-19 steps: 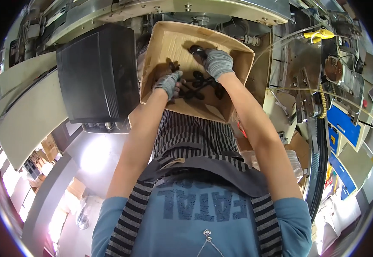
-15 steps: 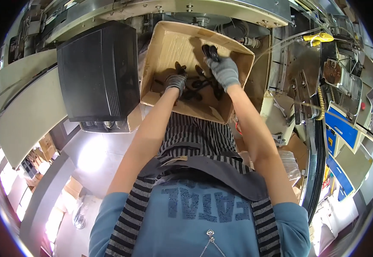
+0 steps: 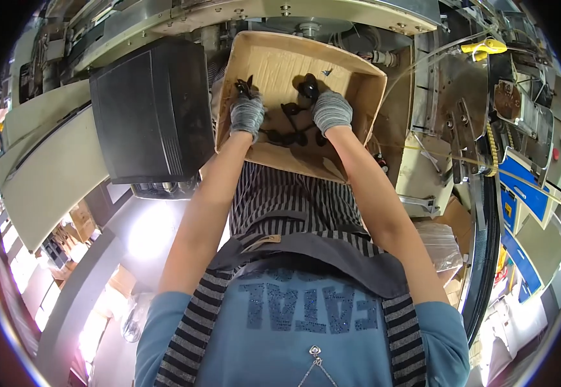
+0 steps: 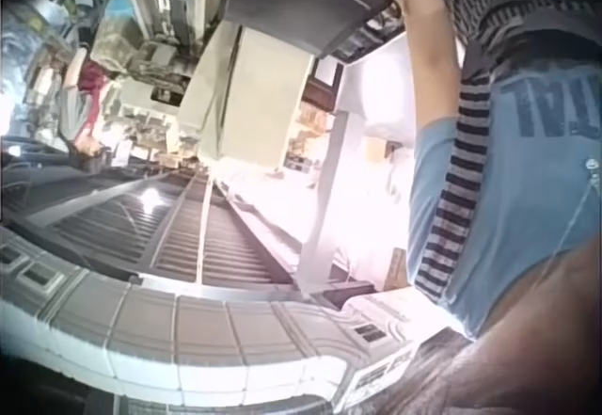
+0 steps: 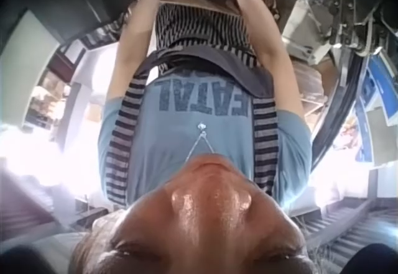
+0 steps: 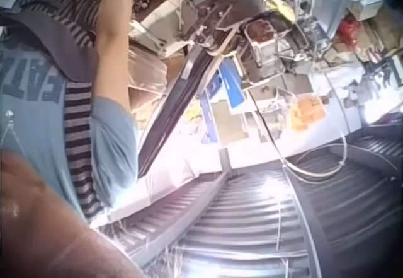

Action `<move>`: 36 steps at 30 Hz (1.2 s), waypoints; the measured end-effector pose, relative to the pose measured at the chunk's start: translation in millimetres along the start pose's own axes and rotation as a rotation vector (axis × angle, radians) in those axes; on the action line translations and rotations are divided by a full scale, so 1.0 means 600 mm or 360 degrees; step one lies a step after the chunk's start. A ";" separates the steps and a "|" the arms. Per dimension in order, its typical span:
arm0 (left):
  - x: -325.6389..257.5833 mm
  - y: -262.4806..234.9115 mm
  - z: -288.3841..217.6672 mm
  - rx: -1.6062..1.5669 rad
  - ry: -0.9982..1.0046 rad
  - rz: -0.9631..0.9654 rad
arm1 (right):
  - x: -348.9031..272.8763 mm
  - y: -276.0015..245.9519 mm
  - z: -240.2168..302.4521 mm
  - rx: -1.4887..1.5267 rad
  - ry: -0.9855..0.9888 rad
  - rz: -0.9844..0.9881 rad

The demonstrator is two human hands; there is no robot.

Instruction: Packing manufactured black plastic parts into a lined shipping box in a factory environment.

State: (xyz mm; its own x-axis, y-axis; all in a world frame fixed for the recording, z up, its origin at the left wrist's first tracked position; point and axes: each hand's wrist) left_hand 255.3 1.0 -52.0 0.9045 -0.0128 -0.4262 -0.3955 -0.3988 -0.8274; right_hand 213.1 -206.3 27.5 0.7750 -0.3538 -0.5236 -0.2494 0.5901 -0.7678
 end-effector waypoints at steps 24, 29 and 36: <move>-0.051 -0.017 -0.088 0.0626 0.0990 0.0170 | 0.055 -0.059 -0.049 0.1822 -0.0318 0.0162; -0.088 -0.015 -0.097 0.0780 0.1607 0.0148 | 0.043 -0.079 -0.065 0.1706 -0.0160 0.0160; -0.084 0.022 -0.107 0.0973 0.1498 0.0228 | 0.059 -0.057 -0.079 0.0103 -0.0328 -0.0137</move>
Point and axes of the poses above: each hand's wrist, its own x-axis towards the middle knuckle, its own y-axis out of the palm, z = x × y, and after that the axes turned 15 degrees about -z, right-handed
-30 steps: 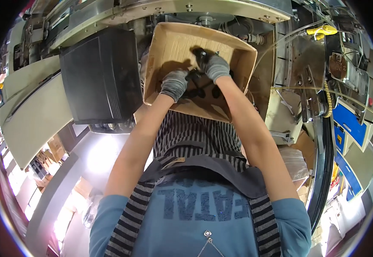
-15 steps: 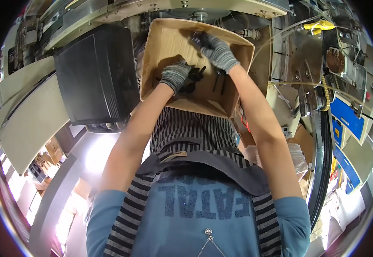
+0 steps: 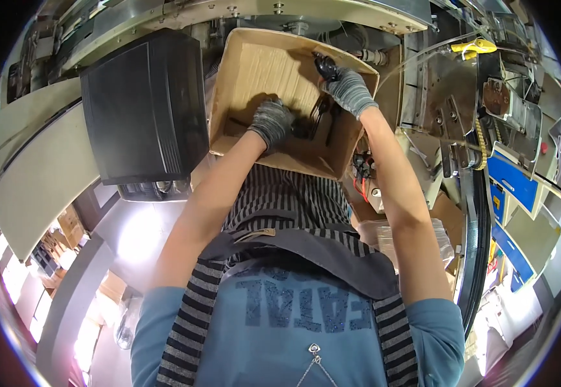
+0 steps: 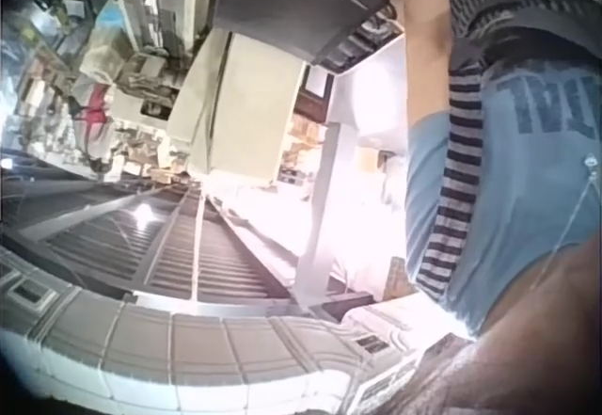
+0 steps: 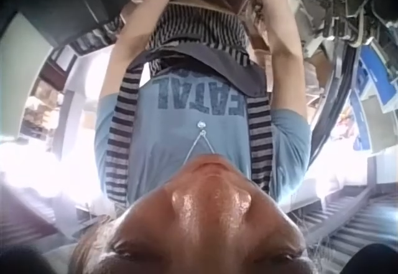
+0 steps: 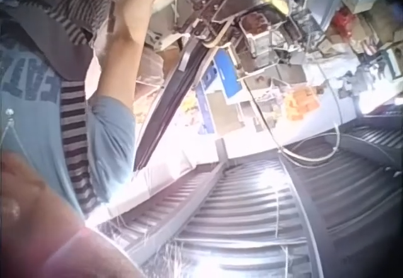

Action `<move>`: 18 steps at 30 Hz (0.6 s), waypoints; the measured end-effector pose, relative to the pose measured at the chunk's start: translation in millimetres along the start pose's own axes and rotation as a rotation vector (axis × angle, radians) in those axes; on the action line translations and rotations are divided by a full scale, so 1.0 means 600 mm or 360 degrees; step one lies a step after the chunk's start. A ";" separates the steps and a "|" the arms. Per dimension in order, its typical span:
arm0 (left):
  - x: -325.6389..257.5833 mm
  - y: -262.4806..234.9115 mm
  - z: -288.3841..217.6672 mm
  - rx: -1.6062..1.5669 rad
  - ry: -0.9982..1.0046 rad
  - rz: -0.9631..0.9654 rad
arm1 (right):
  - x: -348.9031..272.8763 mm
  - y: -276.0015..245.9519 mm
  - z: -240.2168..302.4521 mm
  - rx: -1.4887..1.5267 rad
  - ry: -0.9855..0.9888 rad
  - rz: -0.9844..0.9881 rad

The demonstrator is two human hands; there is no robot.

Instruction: Packing manufactured black plastic parts into a lined shipping box in a factory environment.

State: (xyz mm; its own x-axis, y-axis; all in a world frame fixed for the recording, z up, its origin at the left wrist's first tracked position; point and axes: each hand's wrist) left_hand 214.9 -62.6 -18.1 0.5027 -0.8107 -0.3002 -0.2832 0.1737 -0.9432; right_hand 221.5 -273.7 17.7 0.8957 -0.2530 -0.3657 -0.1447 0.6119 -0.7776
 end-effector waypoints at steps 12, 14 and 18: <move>-0.026 -0.033 0.049 0.0112 -0.0363 -0.0153 | -0.020 0.146 -0.073 -0.0717 -0.0658 -0.0054; -0.087 -0.014 0.074 -0.0020 -0.0569 -0.0015 | -0.029 0.069 0.081 -0.0644 -0.0540 0.0197; -0.047 0.004 0.059 -0.0422 -0.0535 0.0236 | -0.068 0.168 -0.060 0.0919 0.0584 -0.0830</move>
Point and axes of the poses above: each hand's wrist, its own x-axis towards the middle knuckle, its own y-axis out of the palm, z = x × y, and after that the axes turned 15 degrees about -z, right-handed
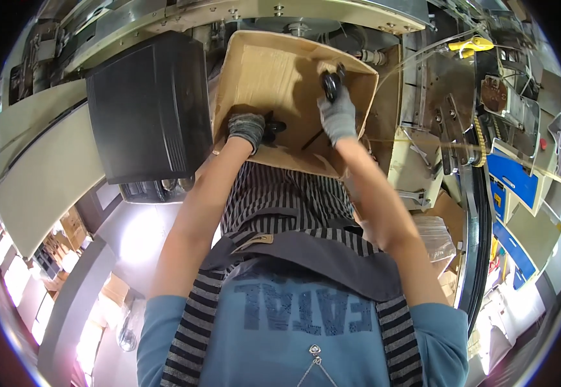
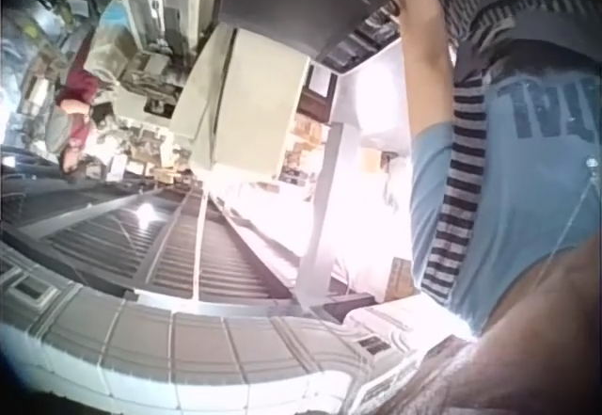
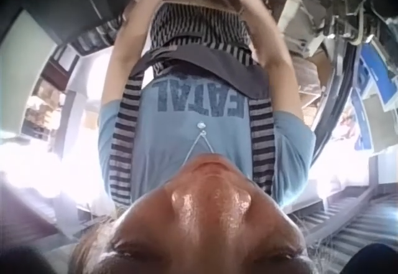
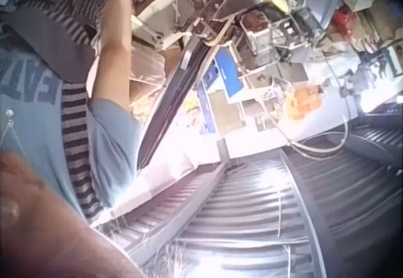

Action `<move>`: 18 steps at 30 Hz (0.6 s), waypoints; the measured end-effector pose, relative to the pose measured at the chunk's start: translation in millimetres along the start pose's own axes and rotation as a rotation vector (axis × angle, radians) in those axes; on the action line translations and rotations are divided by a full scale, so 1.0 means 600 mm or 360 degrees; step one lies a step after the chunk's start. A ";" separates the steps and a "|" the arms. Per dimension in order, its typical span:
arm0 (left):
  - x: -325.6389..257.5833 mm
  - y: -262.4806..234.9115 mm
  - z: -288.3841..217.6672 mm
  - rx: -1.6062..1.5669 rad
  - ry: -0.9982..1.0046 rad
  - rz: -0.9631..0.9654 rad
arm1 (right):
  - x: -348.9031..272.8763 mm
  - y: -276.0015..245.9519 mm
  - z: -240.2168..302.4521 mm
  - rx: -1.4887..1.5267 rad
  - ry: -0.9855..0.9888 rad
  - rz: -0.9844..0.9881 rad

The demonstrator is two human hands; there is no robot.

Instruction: Packing manufactured black plastic parts into a lined shipping box in a factory environment.

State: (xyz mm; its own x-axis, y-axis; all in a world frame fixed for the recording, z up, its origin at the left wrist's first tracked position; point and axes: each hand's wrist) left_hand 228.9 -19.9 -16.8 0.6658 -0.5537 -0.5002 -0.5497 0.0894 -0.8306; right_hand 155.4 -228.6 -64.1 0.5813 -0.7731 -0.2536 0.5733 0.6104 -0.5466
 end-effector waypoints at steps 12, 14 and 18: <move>0.009 -0.006 -0.009 -0.0122 -0.0441 0.0062 | -0.086 -0.012 0.076 -0.0978 0.0413 0.0341; 0.011 -0.018 -0.012 -0.0244 -0.0502 -0.0009 | -0.078 -0.001 0.082 -0.0949 0.0135 0.0321; 0.028 0.024 -0.001 -0.0450 -0.0809 -0.0416 | -0.080 0.029 0.088 -0.0811 0.0210 0.0159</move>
State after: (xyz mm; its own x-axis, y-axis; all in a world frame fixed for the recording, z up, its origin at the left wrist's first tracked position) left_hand 231.7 -28.5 -37.3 0.9140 -0.0597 -0.4012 -0.4025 -0.2557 -0.8790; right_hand 168.1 -171.9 -19.7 0.5226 -0.7505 -0.4046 0.1468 0.5466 -0.8244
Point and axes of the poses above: each hand's wrist, its own x-axis towards the middle knuckle, its own y-axis out of the palm, z = x × y, and after that the axes turned 15 degrees about -z, right-handed
